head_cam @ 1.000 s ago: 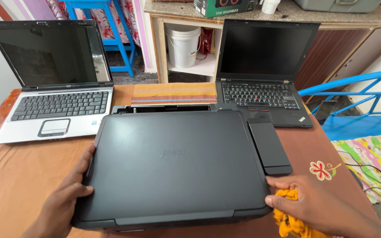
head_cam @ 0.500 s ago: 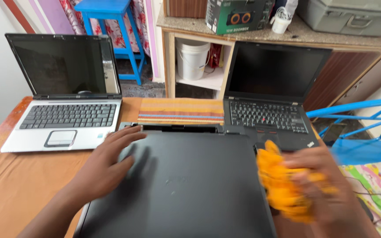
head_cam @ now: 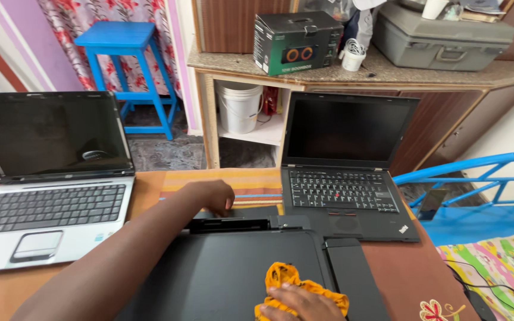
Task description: The person wipes the exterior and interior of a printer with a yellow cloth, including the scanner lid, top surface, and internal carriage area. They then place a sheet of paper into the scanner bed and wipe the scanner glass.
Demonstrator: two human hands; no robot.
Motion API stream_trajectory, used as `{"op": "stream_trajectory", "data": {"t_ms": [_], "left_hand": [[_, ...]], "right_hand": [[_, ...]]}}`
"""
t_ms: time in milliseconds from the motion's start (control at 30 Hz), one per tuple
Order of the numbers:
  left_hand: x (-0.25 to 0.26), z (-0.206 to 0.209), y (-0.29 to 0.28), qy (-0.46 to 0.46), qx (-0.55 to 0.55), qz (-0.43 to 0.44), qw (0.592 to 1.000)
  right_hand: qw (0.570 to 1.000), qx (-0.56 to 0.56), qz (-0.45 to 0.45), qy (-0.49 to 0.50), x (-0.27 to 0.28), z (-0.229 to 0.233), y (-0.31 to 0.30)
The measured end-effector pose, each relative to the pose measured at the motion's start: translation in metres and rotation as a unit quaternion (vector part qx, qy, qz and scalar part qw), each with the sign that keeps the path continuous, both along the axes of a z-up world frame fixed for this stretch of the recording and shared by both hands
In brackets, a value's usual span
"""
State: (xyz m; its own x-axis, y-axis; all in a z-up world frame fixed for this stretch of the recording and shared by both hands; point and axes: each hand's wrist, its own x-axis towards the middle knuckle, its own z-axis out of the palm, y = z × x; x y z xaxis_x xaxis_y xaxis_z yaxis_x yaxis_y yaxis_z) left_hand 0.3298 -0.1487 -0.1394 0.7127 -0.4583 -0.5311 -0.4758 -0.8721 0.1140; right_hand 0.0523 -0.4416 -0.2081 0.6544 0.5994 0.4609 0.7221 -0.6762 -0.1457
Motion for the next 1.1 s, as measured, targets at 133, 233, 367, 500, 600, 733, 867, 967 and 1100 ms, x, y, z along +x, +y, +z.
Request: {"op": "stream_trajectory", "data": {"t_ms": [133, 233, 367, 500, 600, 733, 867, 967, 1100], "left_hand": [[-0.001, -0.032, -0.015, -0.049, 0.013, -0.019, 0.999], [-0.001, -0.029, -0.010, -0.026, 0.014, 0.001, 1.000], [-0.006, -0.009, 0.003, -0.071, -0.072, 0.014, 0.995], [-0.018, 0.036, 0.016, -0.156, -0.211, 0.024, 0.965], [-0.044, 0.081, 0.013, -0.223, -0.318, 0.011, 0.921], [-0.097, 0.129, 0.002, -0.141, -0.463, 0.023, 0.875], [-0.164, 0.157, -0.004, 0.218, -0.596, 0.146, 0.759], [-0.206, 0.166, -0.004, 0.316, -0.601, 0.164, 0.715], [-0.244, 0.162, -0.007, 0.356, -0.611, 0.150, 0.690]], "right_hand": [[0.998, 0.011, -0.062, 0.002, -0.011, -0.004, 0.012], [0.997, 0.027, -0.075, -0.012, -0.021, 0.007, 0.018], [0.999, 0.028, -0.039, 0.001, -0.021, 0.032, 0.018], [0.994, 0.023, -0.019, 0.105, -0.019, 0.054, 0.017], [0.997, 0.008, -0.021, 0.074, -0.015, 0.063, 0.014], [0.996, 0.025, 0.005, 0.083, -0.006, 0.068, 0.010], [0.992, 0.067, 0.047, 0.094, -0.004, 0.066, -0.002], [0.881, 0.310, 0.162, 0.318, 0.011, 0.075, -0.018], [0.730, 0.656, 0.027, 0.190, 0.007, 0.115, -0.012]]}}
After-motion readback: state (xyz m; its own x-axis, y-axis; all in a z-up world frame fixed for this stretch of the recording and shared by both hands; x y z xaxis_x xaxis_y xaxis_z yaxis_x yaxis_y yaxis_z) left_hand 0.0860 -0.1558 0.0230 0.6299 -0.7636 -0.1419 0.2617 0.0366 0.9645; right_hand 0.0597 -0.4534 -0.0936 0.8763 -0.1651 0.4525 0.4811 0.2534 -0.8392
